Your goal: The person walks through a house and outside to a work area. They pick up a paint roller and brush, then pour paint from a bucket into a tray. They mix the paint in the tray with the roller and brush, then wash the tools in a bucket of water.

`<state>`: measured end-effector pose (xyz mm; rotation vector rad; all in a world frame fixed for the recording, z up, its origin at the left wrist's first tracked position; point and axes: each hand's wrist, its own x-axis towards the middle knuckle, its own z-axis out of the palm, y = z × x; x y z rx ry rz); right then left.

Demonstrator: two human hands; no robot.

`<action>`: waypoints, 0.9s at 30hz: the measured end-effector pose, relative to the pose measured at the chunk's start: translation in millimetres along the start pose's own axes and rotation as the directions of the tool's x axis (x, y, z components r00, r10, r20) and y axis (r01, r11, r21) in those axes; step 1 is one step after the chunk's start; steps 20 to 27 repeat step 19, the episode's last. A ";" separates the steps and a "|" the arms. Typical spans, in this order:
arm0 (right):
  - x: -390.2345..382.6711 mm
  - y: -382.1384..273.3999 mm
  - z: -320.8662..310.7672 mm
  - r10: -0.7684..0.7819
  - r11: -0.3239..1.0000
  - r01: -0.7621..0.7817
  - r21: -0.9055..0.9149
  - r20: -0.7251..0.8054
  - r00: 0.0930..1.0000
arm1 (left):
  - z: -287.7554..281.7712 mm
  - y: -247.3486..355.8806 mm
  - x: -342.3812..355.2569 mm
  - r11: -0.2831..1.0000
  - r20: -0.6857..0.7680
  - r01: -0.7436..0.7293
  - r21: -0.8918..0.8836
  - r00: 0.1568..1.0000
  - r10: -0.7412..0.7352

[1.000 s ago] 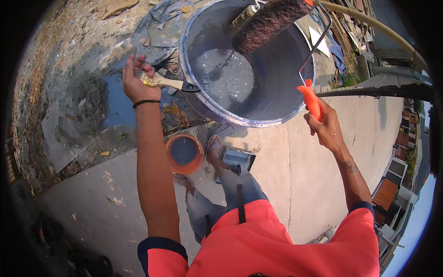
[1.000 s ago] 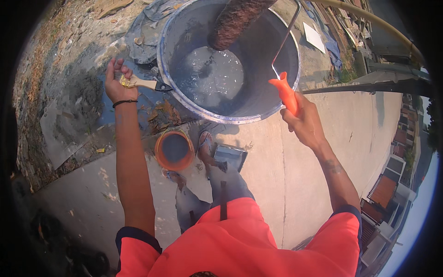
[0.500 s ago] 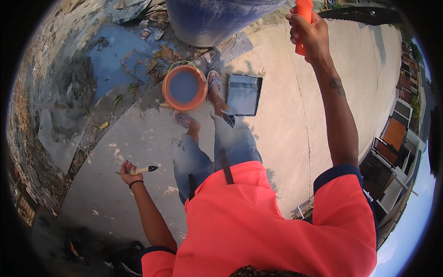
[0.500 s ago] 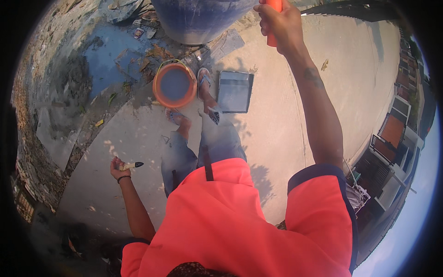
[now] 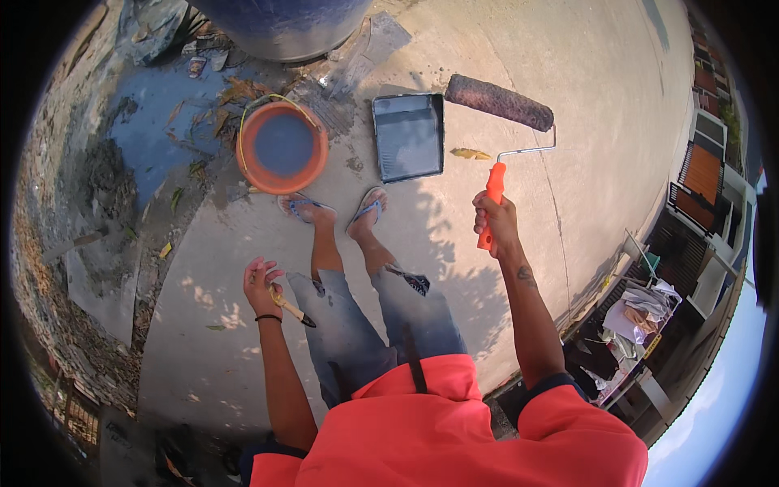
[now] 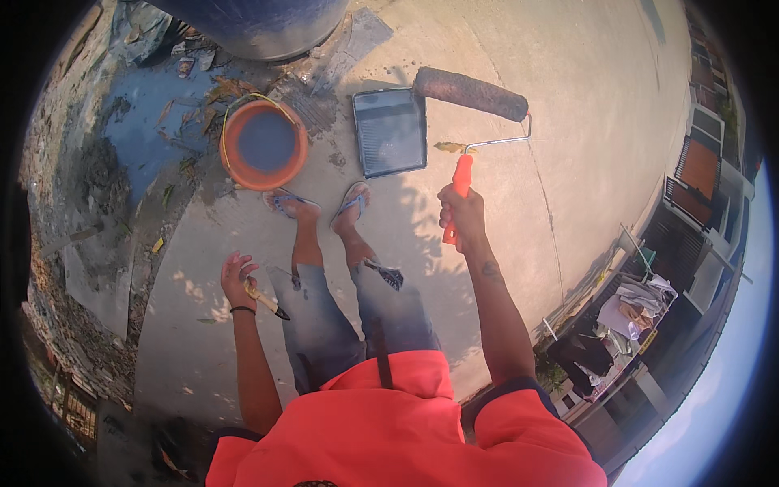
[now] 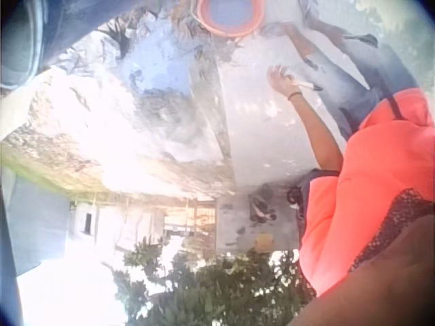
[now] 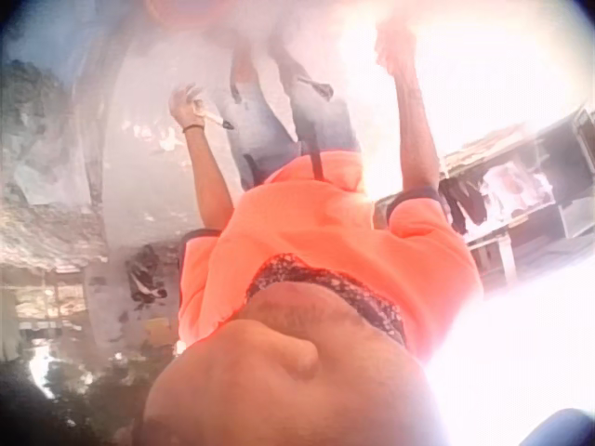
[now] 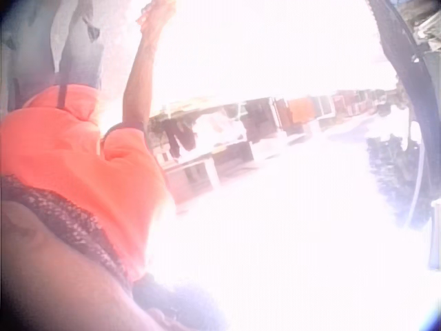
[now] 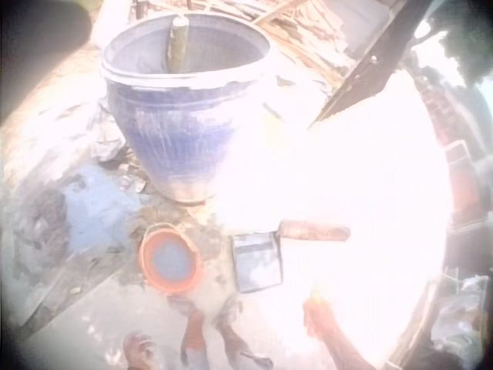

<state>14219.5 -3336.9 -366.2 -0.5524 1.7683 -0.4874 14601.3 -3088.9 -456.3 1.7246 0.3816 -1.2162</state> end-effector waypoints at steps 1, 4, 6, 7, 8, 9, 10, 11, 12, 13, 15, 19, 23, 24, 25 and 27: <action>25.0 16.9 10.3 0.106 0.993 -0.108 -0.042 -0.052 0.993 | 19.4 -5.3 3.3 0.997 0.070 -0.006 0.076 0.998 0.001; 120.5 69.3 14.6 0.365 0.931 -0.355 -0.088 0.162 0.917 | 61.3 -37.7 6.5 0.997 0.099 0.075 0.001 0.992 -0.075; 200.4 127.9 20.5 0.402 0.912 -0.409 -0.035 0.283 0.871 | 72.7 -67.8 11.0 0.988 0.105 0.137 -0.077 0.986 -0.128; 239.3 154.2 25.9 0.397 0.907 -0.420 0.016 0.298 0.868 | 73.0 -83.2 15.9 0.979 0.129 0.164 -0.119 0.981 -0.148; 271.3 173.0 37.5 0.425 0.887 -0.460 0.048 0.306 0.852 | 70.7 -97.8 23.6 0.976 0.099 0.181 -0.117 0.980 -0.170; 299.3 189.4 40.8 0.367 0.906 -0.418 0.066 0.366 0.855 | 66.7 -110.8 34.6 0.973 0.095 0.197 -0.125 0.978 -0.185; 320.3 198.6 46.9 0.355 0.918 -0.394 0.049 0.343 0.870 | 61.9 -121.6 49.3 0.964 0.047 0.234 -0.127 0.972 -0.230; 339.0 206.6 51.1 0.348 0.931 -0.364 -0.004 0.300 0.888 | 56.9 -129.6 67.9 0.975 0.056 0.192 -0.113 0.981 -0.187; 349.6 216.1 53.8 0.275 0.961 -0.254 -0.113 0.249 0.929 | 51.9 -134.1 89.9 0.980 0.015 0.173 -0.094 0.985 -0.173; 355.8 224.2 56.3 0.215 0.921 -0.158 -0.357 0.127 0.968 | 47.3 -135.0 114.6 0.982 -0.077 0.177 -0.069 0.980 -0.182; 343.2 245.6 56.0 -0.256 0.450 0.125 -0.884 0.006 0.967 | 39.3 -127.3 169.1 0.992 -0.101 0.081 0.099 0.992 -0.071; 295.0 268.5 105.6 -0.558 0.309 0.278 -0.910 0.063 0.827 | 25.5 -94.7 275.0 0.936 -0.169 -0.037 0.350 0.980 0.103; 295.0 268.5 105.6 -0.558 0.309 0.278 -0.910 0.063 0.827 | 25.5 -94.7 275.0 0.936 -0.169 -0.037 0.350 0.980 0.103; 295.0 268.5 105.6 -0.558 0.309 0.278 -0.910 0.063 0.827 | 25.5 -94.7 275.0 0.936 -0.169 -0.037 0.350 0.980 0.103; 295.0 268.5 105.6 -0.558 0.309 0.278 -0.910 0.063 0.827 | 25.5 -94.7 275.0 0.936 -0.169 -0.037 0.350 0.980 0.103; 295.0 268.5 105.6 -0.558 0.309 0.278 -0.910 0.063 0.827 | 25.5 -94.7 275.0 0.936 -0.169 -0.037 0.350 0.980 0.103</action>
